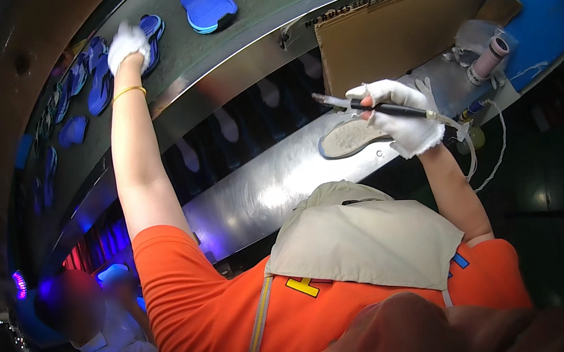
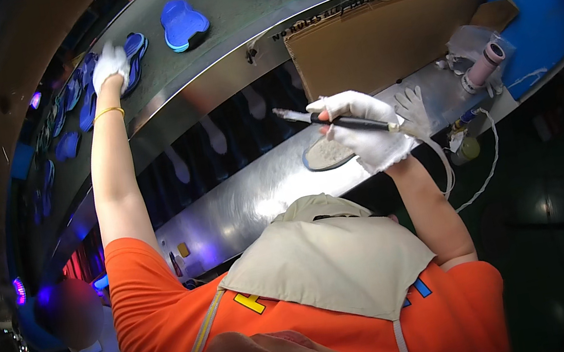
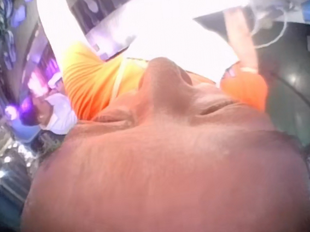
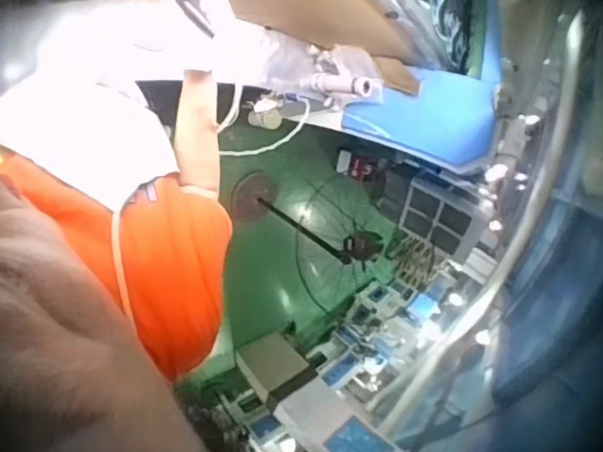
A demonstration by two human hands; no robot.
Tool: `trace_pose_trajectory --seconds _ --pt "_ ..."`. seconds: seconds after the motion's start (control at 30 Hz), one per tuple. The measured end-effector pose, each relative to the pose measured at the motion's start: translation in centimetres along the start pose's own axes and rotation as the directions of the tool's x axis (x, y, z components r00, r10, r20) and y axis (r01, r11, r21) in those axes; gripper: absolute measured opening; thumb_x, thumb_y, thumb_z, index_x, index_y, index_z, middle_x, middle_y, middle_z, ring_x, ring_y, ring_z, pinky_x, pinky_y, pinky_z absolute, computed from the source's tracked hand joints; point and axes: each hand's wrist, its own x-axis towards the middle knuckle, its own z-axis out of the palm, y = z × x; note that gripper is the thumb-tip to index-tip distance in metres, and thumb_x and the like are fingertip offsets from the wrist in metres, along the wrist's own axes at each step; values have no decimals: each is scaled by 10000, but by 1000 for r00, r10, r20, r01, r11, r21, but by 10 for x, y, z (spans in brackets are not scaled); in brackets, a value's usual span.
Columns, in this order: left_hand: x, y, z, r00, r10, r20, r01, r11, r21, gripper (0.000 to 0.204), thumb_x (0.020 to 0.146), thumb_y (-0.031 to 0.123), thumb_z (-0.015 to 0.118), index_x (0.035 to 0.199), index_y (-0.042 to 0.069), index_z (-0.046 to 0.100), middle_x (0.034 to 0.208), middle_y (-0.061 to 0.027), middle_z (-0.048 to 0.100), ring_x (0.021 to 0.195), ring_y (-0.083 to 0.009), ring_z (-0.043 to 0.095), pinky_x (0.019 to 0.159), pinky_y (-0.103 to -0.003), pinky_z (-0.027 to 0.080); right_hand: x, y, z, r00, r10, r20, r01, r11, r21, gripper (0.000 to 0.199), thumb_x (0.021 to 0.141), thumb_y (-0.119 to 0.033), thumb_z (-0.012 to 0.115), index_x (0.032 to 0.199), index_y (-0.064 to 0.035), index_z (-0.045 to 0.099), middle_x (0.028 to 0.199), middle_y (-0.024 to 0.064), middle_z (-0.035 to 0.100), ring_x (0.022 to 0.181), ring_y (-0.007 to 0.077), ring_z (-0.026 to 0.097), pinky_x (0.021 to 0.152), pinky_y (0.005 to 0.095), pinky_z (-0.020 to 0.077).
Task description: The person uses a handheld cutting tool to trim excess material from the edges of blue slip-on shoes on a factory line. They handle each shoe one at a time, rotate it to access different edges, and place the finished shoe on the conveyor.
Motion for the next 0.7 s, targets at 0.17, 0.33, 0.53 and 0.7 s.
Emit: trace_pose_trajectory --seconds 0.17,0.33,0.53,0.7 --pt "-7 -40 32 1000 19 7 -14 899 -437 607 905 343 536 1380 -13 406 1370 -220 478 1268 -312 476 1052 -336 359 -10 13 -7 999 36 30 -36 999 -20 240 787 142 593 979 3 631 1073 130 638 915 123 627 822 259 527" --pt "-70 -6 -11 981 16 193 194 -11 -981 510 823 221 716 1254 14 540 1198 -128 606 1092 -241 597 982 -380 446 -13 14 -15 995 83 55 -83 997 -8 216 790 130 586 957 2 634 1065 127 640 950 149 624 870 285 515" --pt "-226 48 -37 866 441 237 456 -497 -738 531 919 388 499 1236 -38 508 1120 -206 607 1060 -368 596 982 -478 457 -4 12 -18 988 141 61 -152 953 262 177 865 40 613 1029 -24 597 1040 103 659 933 121 623 806 256 517" --pt "-332 97 4 796 460 393 602 -543 -586 943 813 759 415 1328 -31 424 1262 -235 541 1153 -354 543 999 -476 444 2 -2 7 963 206 171 -247 931 269 261 827 -6 676 1070 -9 580 997 70 638 877 119 621 803 270 514"
